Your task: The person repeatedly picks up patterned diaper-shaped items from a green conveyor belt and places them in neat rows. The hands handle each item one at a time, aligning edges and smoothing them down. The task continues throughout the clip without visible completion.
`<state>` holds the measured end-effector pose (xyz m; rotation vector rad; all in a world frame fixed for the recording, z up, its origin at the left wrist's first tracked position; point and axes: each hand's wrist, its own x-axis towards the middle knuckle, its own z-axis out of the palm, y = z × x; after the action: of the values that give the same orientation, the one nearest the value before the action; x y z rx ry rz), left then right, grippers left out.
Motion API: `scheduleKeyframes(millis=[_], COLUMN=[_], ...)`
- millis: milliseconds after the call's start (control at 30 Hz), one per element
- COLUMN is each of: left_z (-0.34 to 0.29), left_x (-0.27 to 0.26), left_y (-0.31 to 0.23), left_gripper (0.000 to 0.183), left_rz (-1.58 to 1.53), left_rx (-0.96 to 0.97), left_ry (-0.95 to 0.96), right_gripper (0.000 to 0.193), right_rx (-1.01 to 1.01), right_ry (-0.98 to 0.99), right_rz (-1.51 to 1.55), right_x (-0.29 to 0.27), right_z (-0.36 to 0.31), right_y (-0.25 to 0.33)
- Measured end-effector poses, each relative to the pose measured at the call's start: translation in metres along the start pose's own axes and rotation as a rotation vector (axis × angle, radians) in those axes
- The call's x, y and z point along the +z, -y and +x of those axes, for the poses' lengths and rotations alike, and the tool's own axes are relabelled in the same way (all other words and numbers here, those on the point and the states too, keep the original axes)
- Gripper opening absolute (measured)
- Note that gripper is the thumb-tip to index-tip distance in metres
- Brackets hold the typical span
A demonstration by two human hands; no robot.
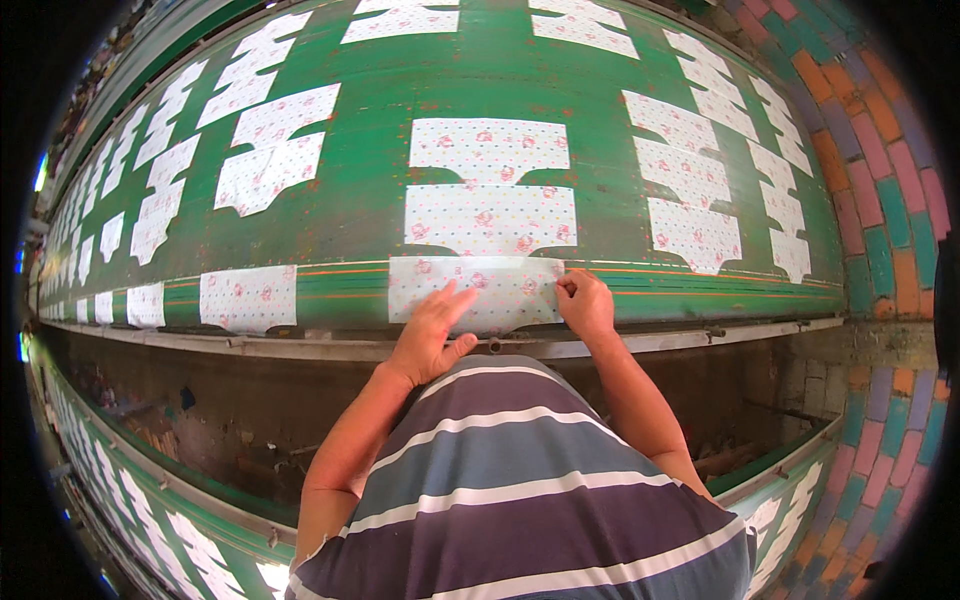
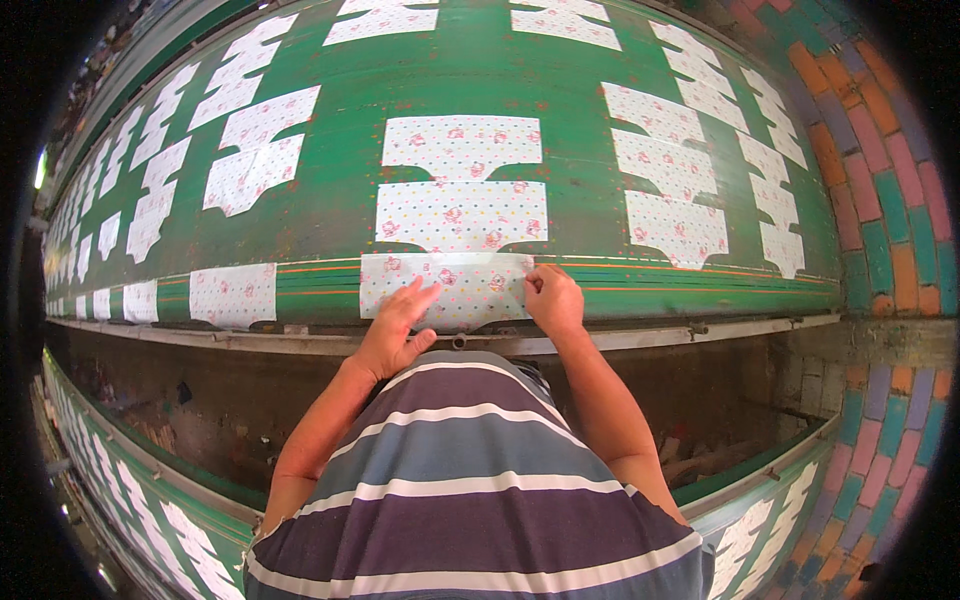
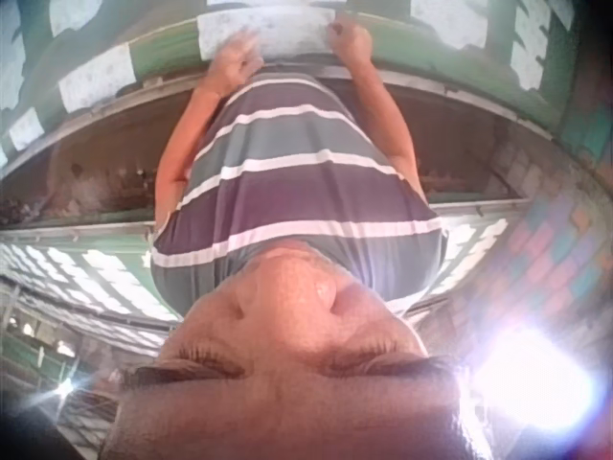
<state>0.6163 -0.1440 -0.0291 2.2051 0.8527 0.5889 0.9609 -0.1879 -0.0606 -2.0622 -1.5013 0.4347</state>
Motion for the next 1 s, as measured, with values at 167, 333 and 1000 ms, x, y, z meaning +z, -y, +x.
scheduleKeyframes(millis=[167,333,1000], left_z=[0.036,0.072,0.101], left_x=[0.012,0.047,0.087], left_y=[-0.005,-0.018,-0.056], left_gripper=[0.088,0.085,0.085], left_rz=[-0.044,0.197,0.402], left_rx=[0.036,0.178,-0.018], left_ry=[0.289,0.378,0.253], right_gripper=[0.008,0.009,0.011], right_rx=[-0.025,-0.014,-0.028], right_ry=[-0.007,0.000,-0.137], right_rz=[0.008,0.093,0.422], right_x=[-0.001,-0.005,-0.077], right_z=[0.001,-0.002,-0.034], right_y=[0.001,-0.002,-0.048])
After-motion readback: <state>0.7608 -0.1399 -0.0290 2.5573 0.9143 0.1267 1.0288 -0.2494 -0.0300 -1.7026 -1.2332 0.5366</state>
